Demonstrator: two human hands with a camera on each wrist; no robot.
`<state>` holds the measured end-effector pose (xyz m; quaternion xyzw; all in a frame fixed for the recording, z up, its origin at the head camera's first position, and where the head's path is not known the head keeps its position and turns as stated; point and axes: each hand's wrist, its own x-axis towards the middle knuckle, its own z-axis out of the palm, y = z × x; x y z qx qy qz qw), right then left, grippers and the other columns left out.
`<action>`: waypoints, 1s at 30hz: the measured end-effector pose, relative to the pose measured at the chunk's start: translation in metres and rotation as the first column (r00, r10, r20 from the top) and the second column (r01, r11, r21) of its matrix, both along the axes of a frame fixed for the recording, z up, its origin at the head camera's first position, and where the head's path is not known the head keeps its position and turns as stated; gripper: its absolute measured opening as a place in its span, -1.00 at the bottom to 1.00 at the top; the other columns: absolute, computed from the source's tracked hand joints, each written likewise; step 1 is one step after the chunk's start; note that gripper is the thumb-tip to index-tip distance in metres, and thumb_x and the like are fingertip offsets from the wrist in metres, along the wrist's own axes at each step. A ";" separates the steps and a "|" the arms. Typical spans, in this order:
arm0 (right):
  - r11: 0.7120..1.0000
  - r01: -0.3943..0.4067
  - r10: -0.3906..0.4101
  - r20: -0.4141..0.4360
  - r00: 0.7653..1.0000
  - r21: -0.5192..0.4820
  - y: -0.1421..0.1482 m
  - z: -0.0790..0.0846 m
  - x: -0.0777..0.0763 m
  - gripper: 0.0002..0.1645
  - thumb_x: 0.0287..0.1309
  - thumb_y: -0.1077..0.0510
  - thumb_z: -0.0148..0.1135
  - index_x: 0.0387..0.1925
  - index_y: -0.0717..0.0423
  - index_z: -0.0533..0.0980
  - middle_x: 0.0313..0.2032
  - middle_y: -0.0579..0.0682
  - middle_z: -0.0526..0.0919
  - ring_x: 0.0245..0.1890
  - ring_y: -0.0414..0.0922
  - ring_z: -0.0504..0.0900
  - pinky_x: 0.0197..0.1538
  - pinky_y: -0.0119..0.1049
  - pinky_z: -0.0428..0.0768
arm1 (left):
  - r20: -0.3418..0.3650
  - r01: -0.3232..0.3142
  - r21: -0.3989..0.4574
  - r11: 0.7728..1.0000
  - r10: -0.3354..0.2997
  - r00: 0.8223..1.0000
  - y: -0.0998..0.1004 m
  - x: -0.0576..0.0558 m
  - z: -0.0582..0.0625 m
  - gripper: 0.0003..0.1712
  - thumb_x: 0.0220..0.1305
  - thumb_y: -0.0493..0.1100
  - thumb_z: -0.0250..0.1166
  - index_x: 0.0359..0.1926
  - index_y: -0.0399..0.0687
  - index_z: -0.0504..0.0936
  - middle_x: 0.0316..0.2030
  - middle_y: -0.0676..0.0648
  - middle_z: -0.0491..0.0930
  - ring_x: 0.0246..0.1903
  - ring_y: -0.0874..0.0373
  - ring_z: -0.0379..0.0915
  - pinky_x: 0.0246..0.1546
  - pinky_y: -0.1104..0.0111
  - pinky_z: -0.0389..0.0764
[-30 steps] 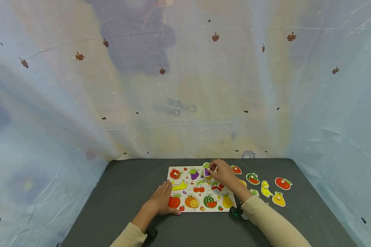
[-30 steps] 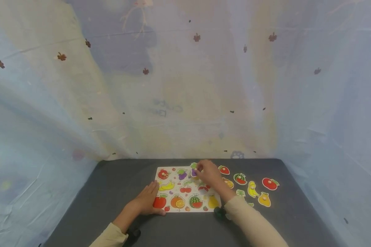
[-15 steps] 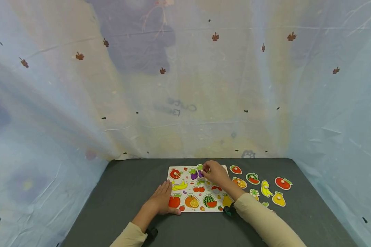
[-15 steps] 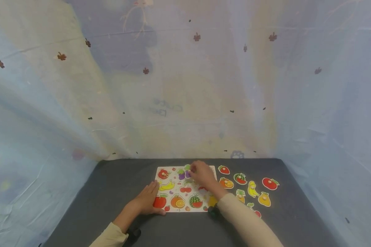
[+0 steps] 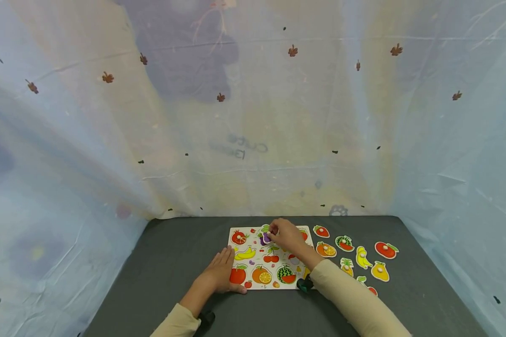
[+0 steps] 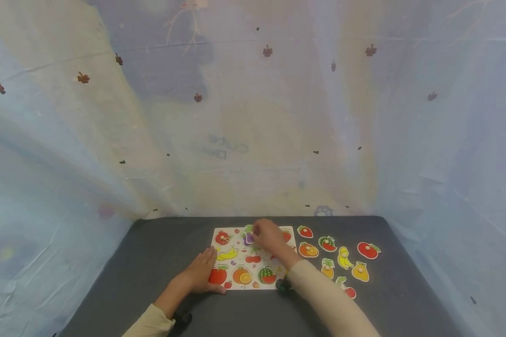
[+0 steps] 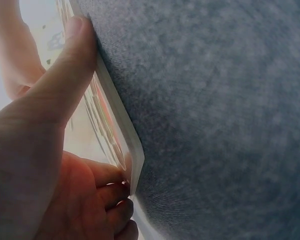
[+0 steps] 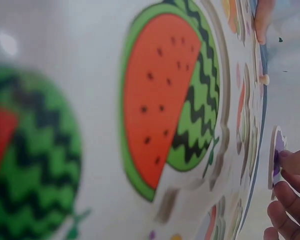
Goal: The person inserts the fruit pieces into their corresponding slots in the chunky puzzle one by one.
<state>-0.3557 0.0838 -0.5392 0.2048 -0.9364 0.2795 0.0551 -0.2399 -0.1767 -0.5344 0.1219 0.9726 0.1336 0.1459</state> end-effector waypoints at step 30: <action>1.000 -0.001 0.000 0.040 0.999 0.024 -0.015 0.000 0.001 -0.83 0.39 0.03 0.48 -0.26 -0.08 0.61 -0.38 -0.14 0.50 -0.42 -0.18 0.44 -0.36 -0.26 0.42 | -0.014 0.017 -0.026 1.000 -0.017 1.000 0.001 0.000 -0.001 0.51 0.05 0.44 0.61 0.66 -0.39 0.06 0.68 -0.34 -0.02 0.67 -0.25 -0.10 0.67 -0.07 -0.01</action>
